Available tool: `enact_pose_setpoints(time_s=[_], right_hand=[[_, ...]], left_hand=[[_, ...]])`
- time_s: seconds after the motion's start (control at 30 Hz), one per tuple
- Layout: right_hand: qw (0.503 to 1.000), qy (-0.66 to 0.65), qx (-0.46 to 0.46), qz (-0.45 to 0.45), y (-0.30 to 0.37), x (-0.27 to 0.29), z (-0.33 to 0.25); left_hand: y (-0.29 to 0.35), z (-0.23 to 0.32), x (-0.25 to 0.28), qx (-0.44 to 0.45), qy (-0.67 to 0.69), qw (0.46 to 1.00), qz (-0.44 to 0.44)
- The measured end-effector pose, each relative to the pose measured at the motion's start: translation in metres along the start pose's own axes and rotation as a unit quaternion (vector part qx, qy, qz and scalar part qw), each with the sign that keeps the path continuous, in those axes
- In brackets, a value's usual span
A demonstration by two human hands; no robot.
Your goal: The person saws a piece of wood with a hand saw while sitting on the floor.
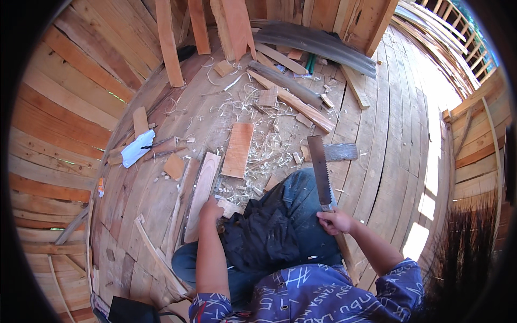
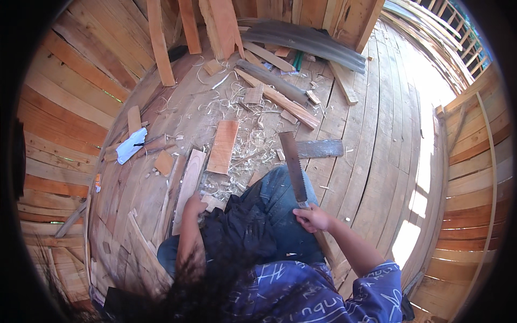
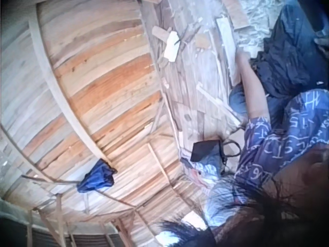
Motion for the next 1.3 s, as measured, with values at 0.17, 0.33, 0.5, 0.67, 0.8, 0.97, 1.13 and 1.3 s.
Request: enact_pose_setpoints(time_s=[0.17,0.33,0.5,0.67,0.8,0.97,1.13,1.3], right_hand=[[1.0,0.002,-0.012,0.015,0.003,0.004,0.004],[0.999,-0.003,-0.025,0.036,0.0,0.007,0.009],[0.998,0.015,-0.019,0.053,0.002,0.01,0.011],[0.999,0.045,-0.001,0.019,-0.001,0.003,0.007],[0.998,0.045,-0.008,0.04,0.0,0.014,0.013],[0.963,0.24,0.079,0.093,-0.014,0.09,0.045],[0.997,0.058,-0.034,0.045,-0.004,0.043,0.023],[0.996,0.072,-0.038,0.03,-0.005,0.034,0.015]], left_hand=[[0.03,0.019,0.019,-0.033,0.086,0.995,-0.044],[0.045,0.018,0.045,-0.091,0.156,0.983,0.021],[0.073,0.02,0.094,-0.168,0.285,0.936,0.122],[0.067,0.005,0.117,-0.227,0.527,0.793,0.203],[0.06,0.002,0.117,-0.198,0.779,0.593,0.057],[0.042,-0.004,0.108,-0.144,0.822,0.547,0.061],[0.057,0.017,0.11,-0.14,0.574,0.789,0.171],[0.068,0.025,0.119,-0.107,0.537,0.807,0.222]])
Point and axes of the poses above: each hand's wrist, its own y-axis away from the middle knuckle, its own x-axis out of the back of the hand, z = x × y, the point moved 7 cm from there along -y, towards the middle knuckle, and after that the axes turned 13 degrees about x, right-handed, at the moved point
